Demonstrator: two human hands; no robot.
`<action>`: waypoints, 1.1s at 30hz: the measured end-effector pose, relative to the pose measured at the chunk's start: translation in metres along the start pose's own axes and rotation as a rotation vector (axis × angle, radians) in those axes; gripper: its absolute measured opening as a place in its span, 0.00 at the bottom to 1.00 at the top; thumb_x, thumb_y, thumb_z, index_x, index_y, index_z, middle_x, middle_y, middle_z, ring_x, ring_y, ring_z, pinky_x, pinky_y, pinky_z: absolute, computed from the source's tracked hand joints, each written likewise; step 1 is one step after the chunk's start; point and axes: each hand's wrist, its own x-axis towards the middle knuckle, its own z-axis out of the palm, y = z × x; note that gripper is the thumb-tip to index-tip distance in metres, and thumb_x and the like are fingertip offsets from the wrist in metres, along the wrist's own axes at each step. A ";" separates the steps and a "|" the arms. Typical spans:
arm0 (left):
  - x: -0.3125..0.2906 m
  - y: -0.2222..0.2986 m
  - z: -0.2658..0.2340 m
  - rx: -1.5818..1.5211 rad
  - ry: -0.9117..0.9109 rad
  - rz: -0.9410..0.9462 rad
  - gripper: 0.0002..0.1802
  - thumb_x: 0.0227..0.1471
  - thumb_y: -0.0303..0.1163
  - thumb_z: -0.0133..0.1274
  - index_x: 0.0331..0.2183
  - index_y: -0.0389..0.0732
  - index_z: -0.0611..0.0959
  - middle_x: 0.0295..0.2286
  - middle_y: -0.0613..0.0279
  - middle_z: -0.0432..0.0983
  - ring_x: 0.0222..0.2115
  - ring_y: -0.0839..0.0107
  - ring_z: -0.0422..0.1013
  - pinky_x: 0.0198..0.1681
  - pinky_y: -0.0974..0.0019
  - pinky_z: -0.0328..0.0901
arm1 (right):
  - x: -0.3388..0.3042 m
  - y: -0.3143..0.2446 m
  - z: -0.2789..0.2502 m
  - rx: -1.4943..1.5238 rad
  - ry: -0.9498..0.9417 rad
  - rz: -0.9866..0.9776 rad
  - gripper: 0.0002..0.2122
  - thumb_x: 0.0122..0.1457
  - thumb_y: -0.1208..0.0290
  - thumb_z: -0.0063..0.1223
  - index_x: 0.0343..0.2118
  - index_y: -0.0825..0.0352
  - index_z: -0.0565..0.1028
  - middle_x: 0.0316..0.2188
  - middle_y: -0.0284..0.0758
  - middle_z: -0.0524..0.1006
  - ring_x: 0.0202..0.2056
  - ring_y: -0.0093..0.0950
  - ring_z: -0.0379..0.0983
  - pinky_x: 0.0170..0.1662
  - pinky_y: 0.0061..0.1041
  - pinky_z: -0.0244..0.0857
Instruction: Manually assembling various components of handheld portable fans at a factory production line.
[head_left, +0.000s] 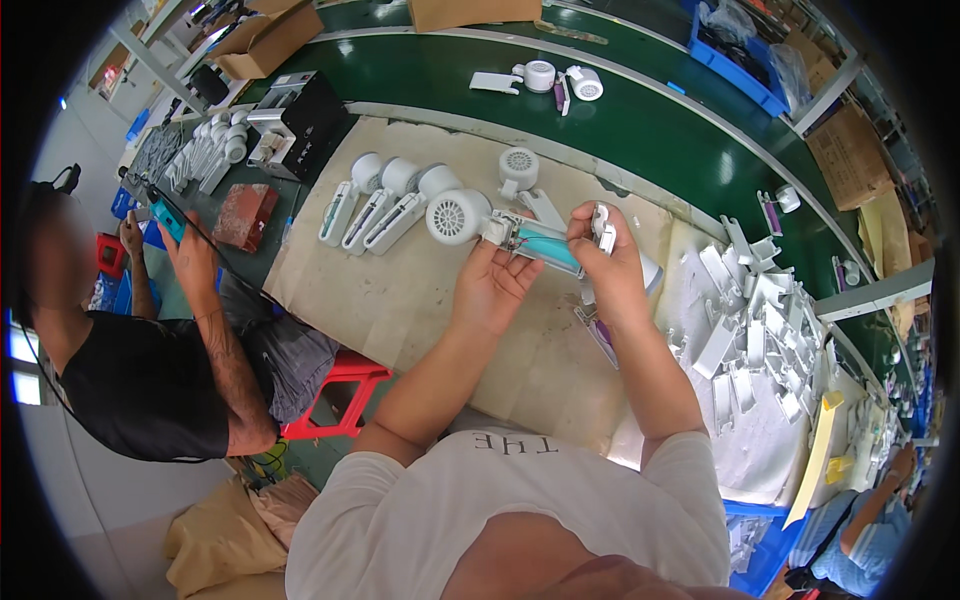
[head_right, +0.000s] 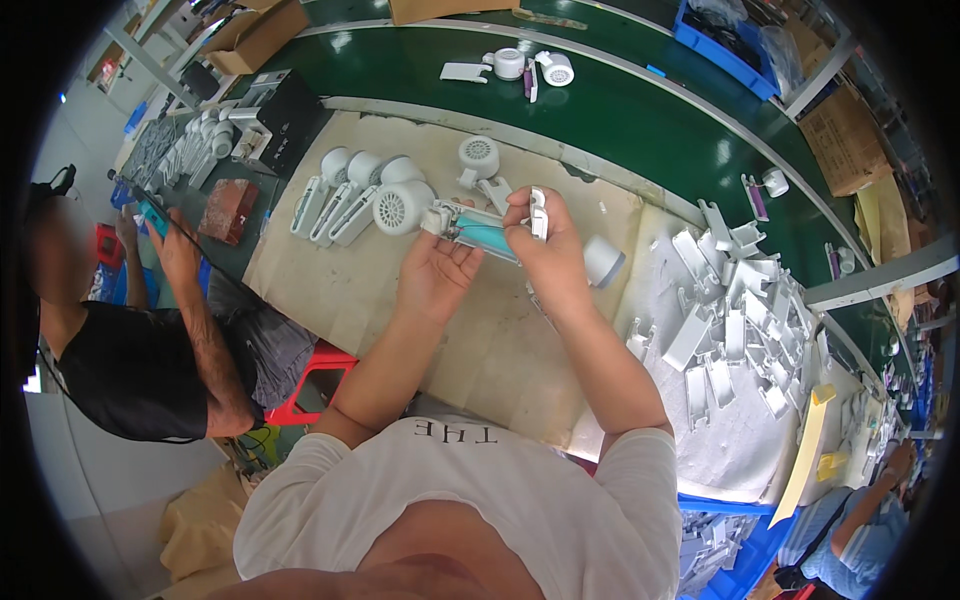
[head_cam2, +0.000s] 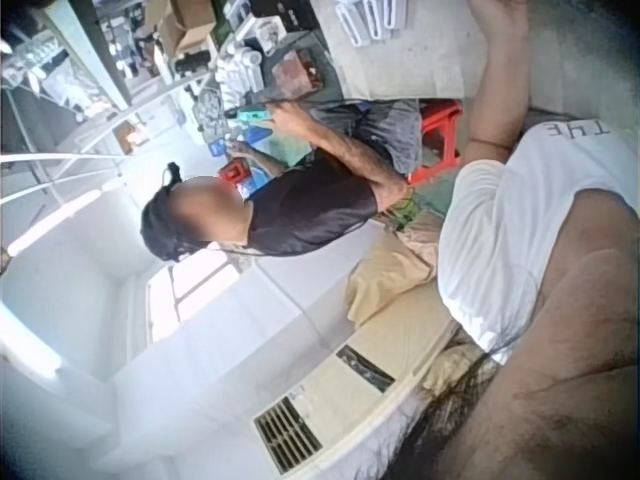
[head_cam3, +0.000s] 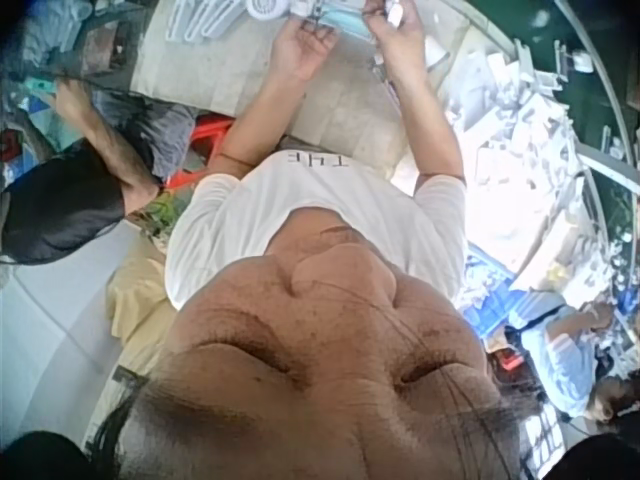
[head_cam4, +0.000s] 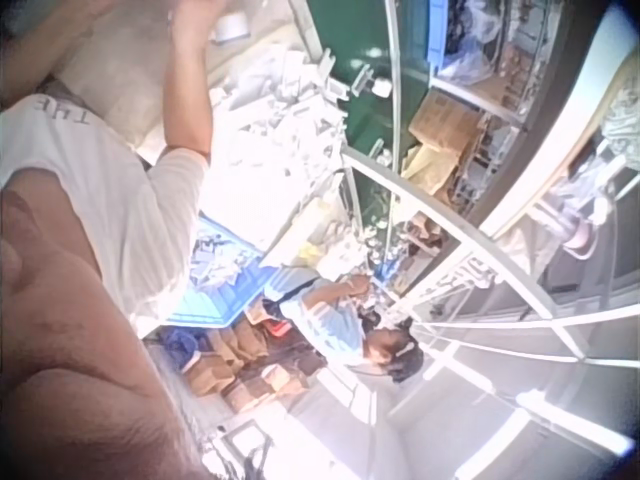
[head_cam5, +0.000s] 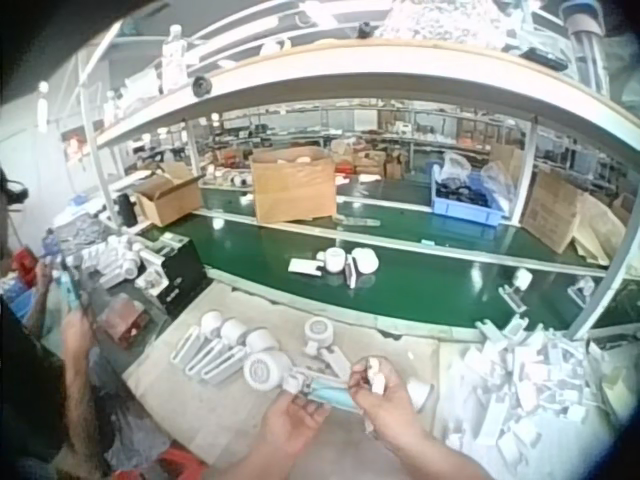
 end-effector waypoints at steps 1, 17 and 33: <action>-0.001 0.000 0.001 0.044 -0.003 0.029 0.16 0.55 0.36 0.41 0.44 0.41 0.69 0.44 0.59 0.69 0.38 0.71 0.70 0.37 0.66 0.70 | 0.001 0.002 0.000 0.000 -0.003 0.001 0.12 0.48 0.78 0.45 0.38 0.63 0.68 0.30 0.27 0.68 0.31 0.17 0.62 0.34 0.18 0.57; 0.002 0.004 -0.002 0.146 0.055 0.192 0.18 0.55 0.33 0.41 0.47 0.38 0.66 0.47 0.57 0.65 0.44 0.66 0.66 0.46 0.63 0.64 | -0.002 -0.028 0.000 -0.837 -0.085 -0.346 0.26 0.44 0.76 0.56 0.49 0.66 0.64 0.41 0.36 0.71 0.39 0.29 0.67 0.42 0.24 0.60; -0.012 0.011 0.014 0.197 0.017 0.335 0.19 0.54 0.32 0.41 0.48 0.38 0.64 0.47 0.55 0.65 0.42 0.66 0.67 0.42 0.65 0.65 | -0.018 -0.001 0.021 -1.082 -0.160 -0.937 0.25 0.33 0.78 0.58 0.41 0.60 0.70 0.41 0.28 0.73 0.44 0.29 0.67 0.42 0.28 0.58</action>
